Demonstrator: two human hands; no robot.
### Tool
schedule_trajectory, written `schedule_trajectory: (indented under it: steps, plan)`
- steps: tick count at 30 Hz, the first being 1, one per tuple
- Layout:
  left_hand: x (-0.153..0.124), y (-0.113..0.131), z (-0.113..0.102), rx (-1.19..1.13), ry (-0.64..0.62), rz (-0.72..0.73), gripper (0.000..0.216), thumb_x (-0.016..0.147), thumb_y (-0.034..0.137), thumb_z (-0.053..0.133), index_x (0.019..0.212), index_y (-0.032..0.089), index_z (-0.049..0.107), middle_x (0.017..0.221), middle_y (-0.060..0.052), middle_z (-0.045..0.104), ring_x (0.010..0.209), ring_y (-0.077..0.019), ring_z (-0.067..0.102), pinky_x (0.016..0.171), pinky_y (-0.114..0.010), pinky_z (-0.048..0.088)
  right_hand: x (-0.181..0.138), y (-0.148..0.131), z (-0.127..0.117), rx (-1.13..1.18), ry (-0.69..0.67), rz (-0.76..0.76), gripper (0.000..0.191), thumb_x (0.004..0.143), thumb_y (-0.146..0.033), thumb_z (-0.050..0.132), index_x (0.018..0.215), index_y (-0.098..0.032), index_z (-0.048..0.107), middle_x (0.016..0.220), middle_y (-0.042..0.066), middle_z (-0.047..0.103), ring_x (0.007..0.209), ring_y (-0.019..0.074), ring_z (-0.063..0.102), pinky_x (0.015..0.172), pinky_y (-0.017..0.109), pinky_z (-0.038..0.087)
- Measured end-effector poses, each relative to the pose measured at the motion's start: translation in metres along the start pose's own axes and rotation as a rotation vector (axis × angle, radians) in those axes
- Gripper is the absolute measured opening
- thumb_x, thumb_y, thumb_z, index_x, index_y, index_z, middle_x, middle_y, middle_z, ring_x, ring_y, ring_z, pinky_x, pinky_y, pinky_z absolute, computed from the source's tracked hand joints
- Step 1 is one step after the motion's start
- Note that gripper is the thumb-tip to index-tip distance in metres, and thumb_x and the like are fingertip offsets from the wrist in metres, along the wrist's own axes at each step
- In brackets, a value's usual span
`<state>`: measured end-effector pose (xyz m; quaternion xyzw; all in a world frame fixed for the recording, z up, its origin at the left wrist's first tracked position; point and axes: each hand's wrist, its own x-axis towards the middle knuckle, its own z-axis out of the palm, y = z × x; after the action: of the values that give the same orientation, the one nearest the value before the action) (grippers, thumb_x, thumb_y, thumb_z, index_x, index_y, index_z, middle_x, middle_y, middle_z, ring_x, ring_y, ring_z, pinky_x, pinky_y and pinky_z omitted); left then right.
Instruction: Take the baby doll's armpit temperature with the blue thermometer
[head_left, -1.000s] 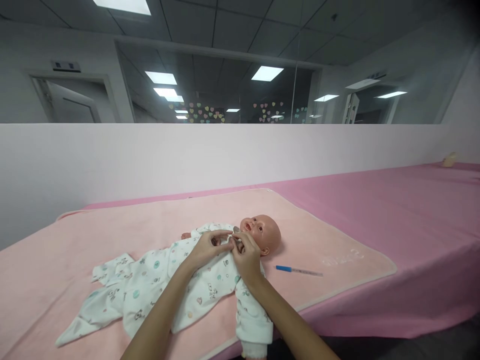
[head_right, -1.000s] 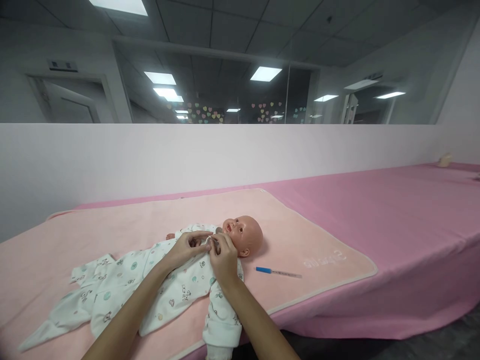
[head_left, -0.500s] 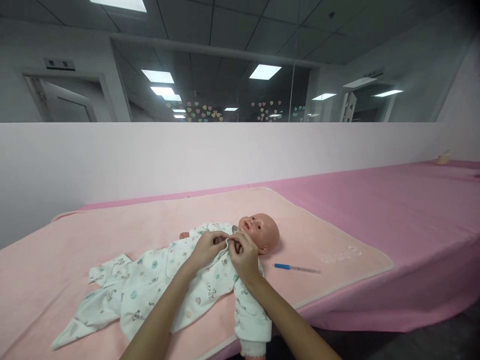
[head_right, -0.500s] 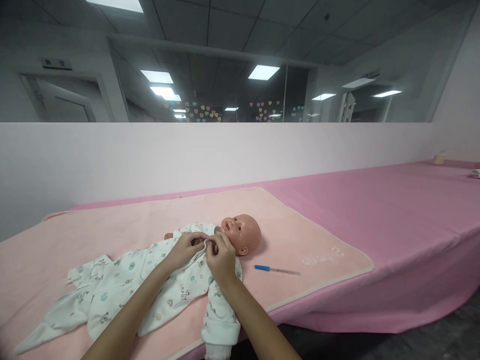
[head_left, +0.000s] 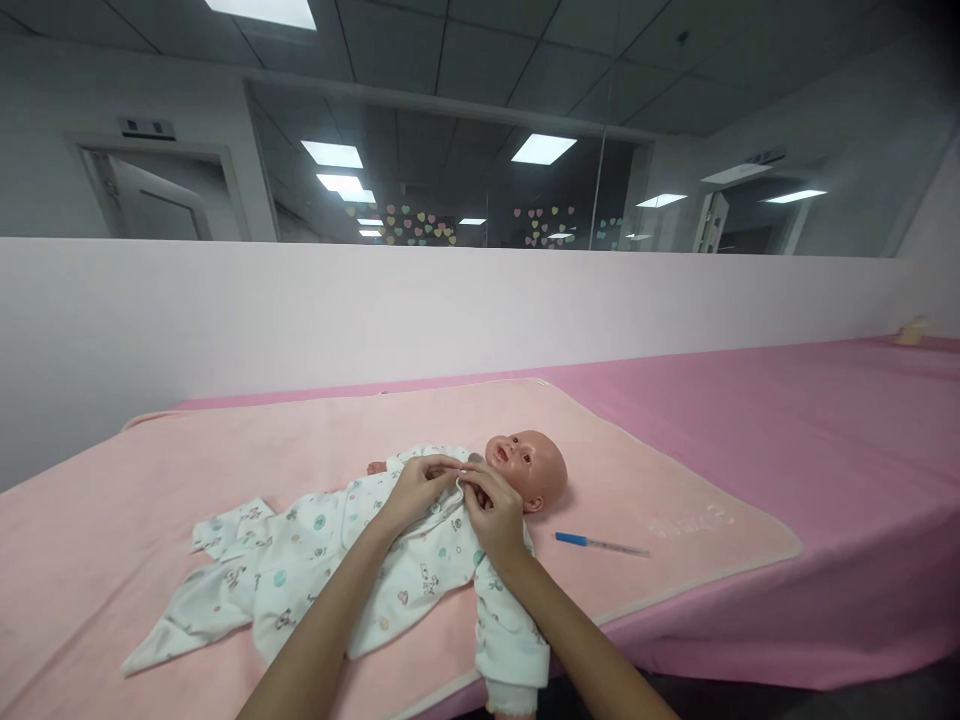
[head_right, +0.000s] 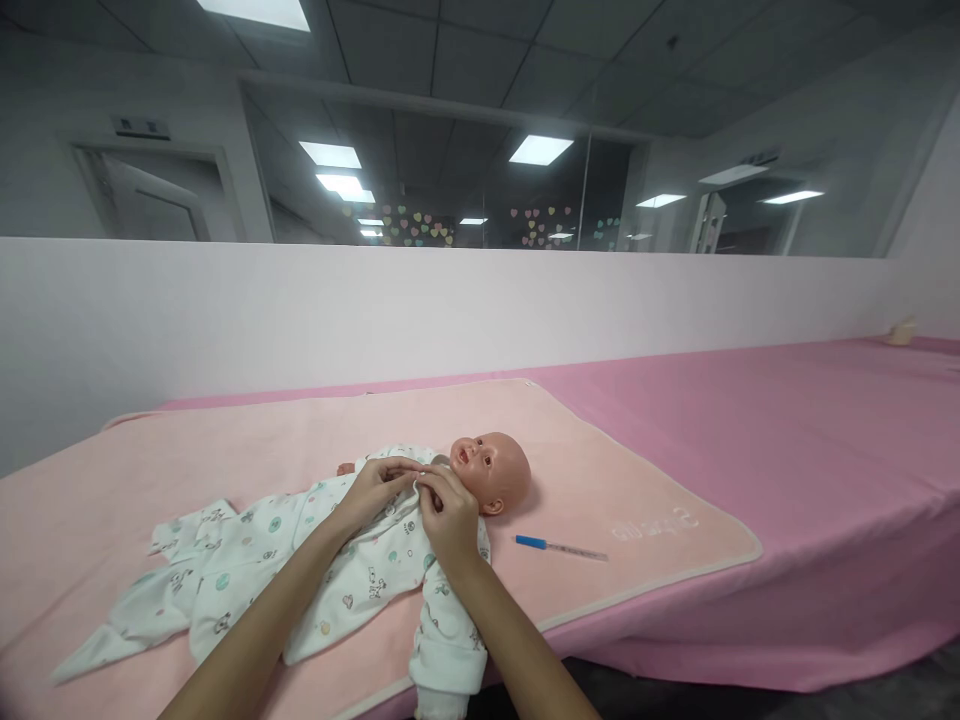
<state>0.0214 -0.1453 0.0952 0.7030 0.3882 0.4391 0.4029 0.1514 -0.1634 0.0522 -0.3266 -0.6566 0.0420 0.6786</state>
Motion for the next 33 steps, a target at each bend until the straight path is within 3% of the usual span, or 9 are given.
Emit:
schedule_trajectory:
  steps: [4, 9, 12, 17, 21, 28, 33]
  plan:
    - [-0.002, 0.003, 0.000, -0.018, -0.003, -0.013, 0.031, 0.073, 0.036, 0.056, 0.092, 0.012, 0.064, 0.084, -0.008, 0.066, 0.076, -0.0165, 0.060, 0.068, -0.025, 0.045, 0.000, 0.000, 0.000, -0.002, 0.001, -0.005, 0.021, 0.080, -0.015, 0.044, 0.085, -0.019, 0.064, 0.090, 0.006, 0.065, 0.083, 0.0161, 0.060, 0.070, 0.028, 0.050]
    - [-0.004, 0.008, 0.000, 0.045, -0.038, 0.007, 0.032, 0.071, 0.037, 0.060, 0.094, 0.015, 0.063, 0.082, -0.006, 0.066, 0.070, -0.0141, 0.058, 0.062, -0.023, 0.043, -0.002, 0.005, 0.001, -0.079, 0.042, 0.064, 0.018, 0.080, -0.020, 0.046, 0.086, -0.017, 0.063, 0.065, 0.002, 0.060, 0.050, 0.0110, 0.050, 0.050, 0.023, 0.043]
    - [-0.004, 0.007, -0.001, 0.117, -0.054, 0.022, 0.034, 0.068, 0.033, 0.062, 0.098, 0.016, 0.063, 0.078, -0.004, 0.065, 0.064, -0.0118, 0.056, 0.057, -0.021, 0.040, -0.003, 0.007, 0.002, -0.087, 0.034, 0.110, 0.018, 0.078, -0.020, 0.047, 0.088, -0.017, 0.062, 0.059, 0.000, 0.055, 0.045, 0.0098, 0.043, 0.046, 0.022, 0.040]
    - [-0.001, -0.002, 0.000, 0.205, 0.039, 0.042, 0.025, 0.071, 0.027, 0.057, 0.090, 0.014, 0.065, 0.074, -0.005, 0.065, 0.067, -0.0146, 0.058, 0.060, -0.023, 0.042, -0.002, 0.004, 0.001, -0.051, -0.012, 0.159, 0.016, 0.075, -0.020, 0.049, 0.086, -0.017, 0.060, 0.052, -0.004, 0.048, 0.041, 0.0084, 0.039, 0.044, 0.021, 0.036]
    - [-0.001, -0.003, 0.002, 0.265, 0.105, 0.070, 0.024, 0.072, 0.028, 0.056, 0.089, 0.016, 0.067, 0.076, -0.005, 0.066, 0.069, -0.0155, 0.059, 0.062, -0.024, 0.044, -0.002, 0.003, 0.001, -0.031, -0.036, 0.163, 0.019, 0.073, -0.018, 0.047, 0.088, -0.016, 0.058, 0.054, -0.004, 0.049, 0.041, 0.0077, 0.039, 0.045, 0.020, 0.036]
    - [-0.001, 0.000, 0.001, 0.187, 0.070, 0.064, 0.027, 0.073, 0.034, 0.056, 0.088, 0.014, 0.066, 0.078, -0.006, 0.066, 0.073, -0.0163, 0.059, 0.067, -0.025, 0.045, -0.002, 0.005, 0.001, -0.022, -0.015, 0.185, 0.017, 0.078, -0.019, 0.044, 0.086, -0.015, 0.059, 0.056, -0.002, 0.055, 0.041, 0.0078, 0.040, 0.046, 0.020, 0.037]
    - [-0.001, 0.002, 0.000, 0.232, 0.015, 0.058, 0.030, 0.071, 0.036, 0.059, 0.092, 0.015, 0.064, 0.074, -0.004, 0.062, 0.066, -0.0132, 0.054, 0.058, -0.022, 0.040, -0.002, 0.002, 0.000, 0.063, 0.006, 0.239, 0.024, 0.080, -0.021, 0.045, 0.103, -0.016, 0.053, 0.077, 0.004, 0.065, 0.044, 0.0077, 0.046, 0.046, 0.019, 0.040]
